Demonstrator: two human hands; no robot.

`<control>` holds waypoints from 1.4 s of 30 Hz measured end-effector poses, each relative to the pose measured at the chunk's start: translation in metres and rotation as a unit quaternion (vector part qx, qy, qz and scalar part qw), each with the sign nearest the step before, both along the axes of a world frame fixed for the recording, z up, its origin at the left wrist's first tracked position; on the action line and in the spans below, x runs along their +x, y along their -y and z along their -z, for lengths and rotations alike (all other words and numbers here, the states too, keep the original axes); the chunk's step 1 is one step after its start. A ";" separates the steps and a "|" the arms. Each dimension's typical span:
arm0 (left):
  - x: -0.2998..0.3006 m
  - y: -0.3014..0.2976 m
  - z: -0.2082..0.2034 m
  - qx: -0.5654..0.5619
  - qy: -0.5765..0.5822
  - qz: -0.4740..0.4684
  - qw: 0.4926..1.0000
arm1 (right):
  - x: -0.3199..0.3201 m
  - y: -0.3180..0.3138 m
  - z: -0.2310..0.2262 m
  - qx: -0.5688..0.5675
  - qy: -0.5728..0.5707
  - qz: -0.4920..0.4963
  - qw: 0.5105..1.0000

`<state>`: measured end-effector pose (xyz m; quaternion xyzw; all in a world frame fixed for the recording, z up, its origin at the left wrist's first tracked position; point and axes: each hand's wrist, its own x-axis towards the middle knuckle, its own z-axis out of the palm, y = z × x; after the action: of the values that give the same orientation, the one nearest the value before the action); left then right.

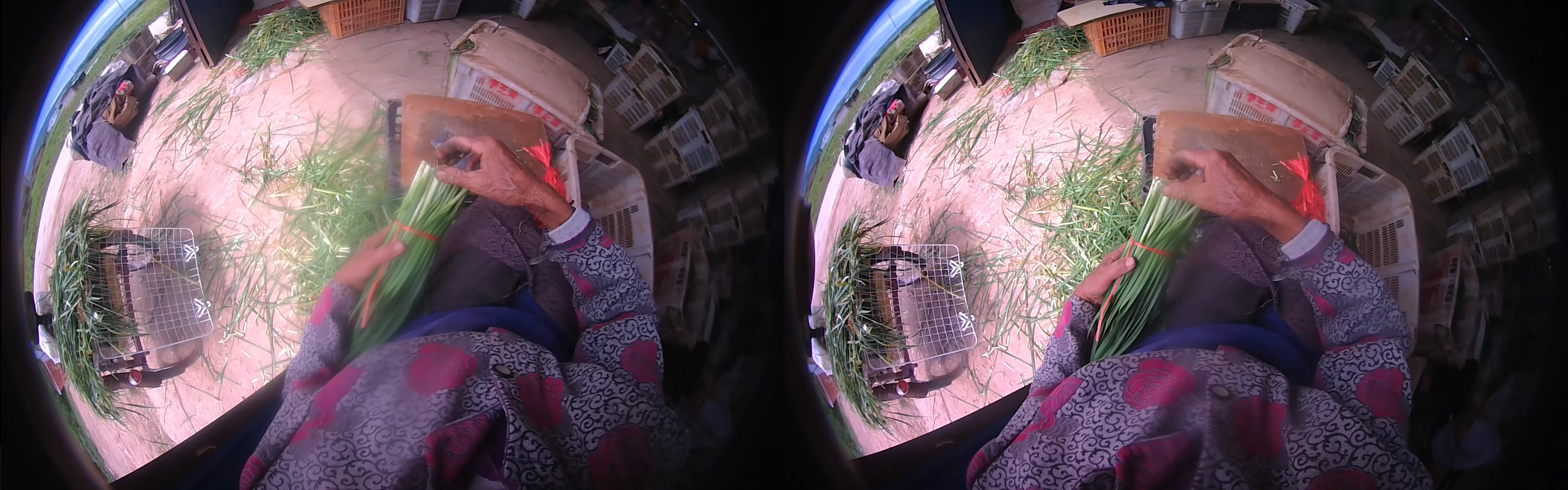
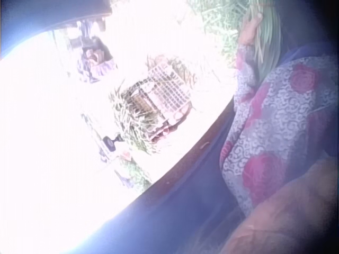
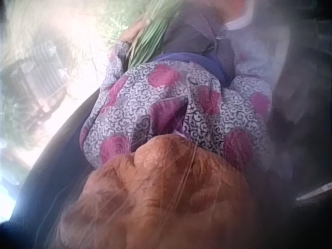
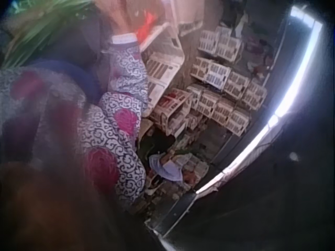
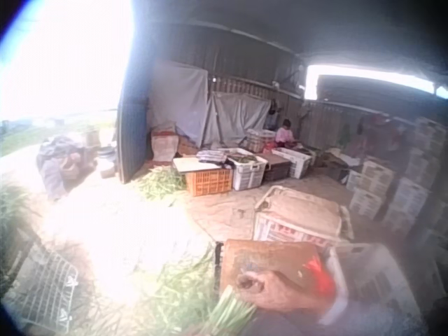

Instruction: The person gathers stalks of green vegetables into a bunch, secures them with a red tie, and uses a large knife to trim the ends before placing them in a crate.

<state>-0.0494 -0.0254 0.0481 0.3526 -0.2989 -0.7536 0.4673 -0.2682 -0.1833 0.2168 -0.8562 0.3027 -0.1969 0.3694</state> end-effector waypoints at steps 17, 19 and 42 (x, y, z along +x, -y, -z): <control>0.004 -0.002 0.002 0.002 0.006 0.000 1.000 | 0.002 -0.009 0.014 0.028 -0.012 0.072 0.997; 0.002 -0.001 0.004 -0.001 -0.004 -0.001 1.000 | 0.001 -0.009 0.016 0.019 -0.014 0.071 0.997; -0.009 -0.013 -0.014 -0.043 -0.097 -0.015 0.994 | 0.010 -0.008 0.013 0.139 0.029 0.039 0.989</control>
<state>-0.0584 -0.0120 0.0620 0.2622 -0.2794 -0.7631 0.5204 -0.2584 -0.1753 0.2041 -0.7778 0.3498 -0.1916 0.4858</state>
